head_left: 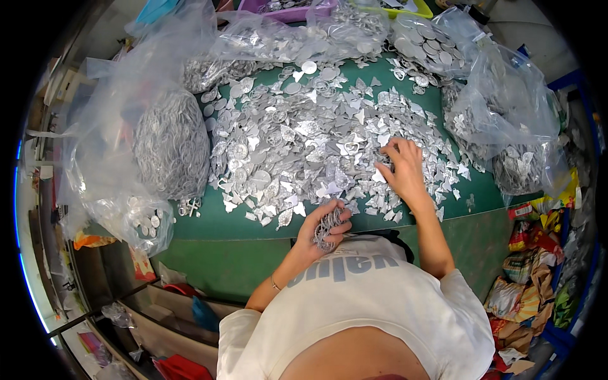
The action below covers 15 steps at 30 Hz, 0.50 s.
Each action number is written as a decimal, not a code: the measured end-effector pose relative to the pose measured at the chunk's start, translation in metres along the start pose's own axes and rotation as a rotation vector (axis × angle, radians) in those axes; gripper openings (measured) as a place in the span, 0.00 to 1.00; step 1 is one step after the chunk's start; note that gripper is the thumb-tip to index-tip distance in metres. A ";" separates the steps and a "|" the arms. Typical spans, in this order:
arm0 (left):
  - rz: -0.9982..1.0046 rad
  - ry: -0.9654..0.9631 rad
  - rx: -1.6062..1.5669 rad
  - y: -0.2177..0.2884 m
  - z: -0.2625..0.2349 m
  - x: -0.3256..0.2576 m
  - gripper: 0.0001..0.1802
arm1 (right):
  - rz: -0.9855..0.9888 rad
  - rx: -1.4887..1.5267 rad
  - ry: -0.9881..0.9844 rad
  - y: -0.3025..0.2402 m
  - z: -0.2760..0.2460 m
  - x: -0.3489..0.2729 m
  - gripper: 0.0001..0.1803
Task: The person sorts various small silver hardware components from a central pile on a table into separate piles and plastic bags by hand.
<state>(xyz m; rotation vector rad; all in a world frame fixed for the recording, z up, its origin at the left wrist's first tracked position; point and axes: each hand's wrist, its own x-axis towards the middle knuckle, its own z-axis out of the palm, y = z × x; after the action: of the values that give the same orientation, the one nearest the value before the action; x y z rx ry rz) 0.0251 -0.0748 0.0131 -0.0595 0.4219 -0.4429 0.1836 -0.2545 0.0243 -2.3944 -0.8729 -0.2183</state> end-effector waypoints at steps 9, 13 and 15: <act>0.027 0.010 0.019 -0.001 -0.002 0.011 0.09 | -0.128 -0.034 0.210 0.023 0.012 -0.003 0.07; 0.015 0.016 0.019 -0.002 -0.002 0.015 0.08 | -0.142 0.045 0.117 0.021 0.001 -0.001 0.11; 0.024 0.022 0.006 -0.002 0.000 0.014 0.08 | -0.156 0.046 0.043 0.021 -0.007 -0.001 0.11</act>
<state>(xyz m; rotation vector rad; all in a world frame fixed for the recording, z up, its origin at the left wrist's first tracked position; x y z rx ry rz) 0.0357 -0.0830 0.0080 -0.0439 0.4430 -0.4214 0.1970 -0.2718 0.0198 -2.2727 -1.0337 -0.3061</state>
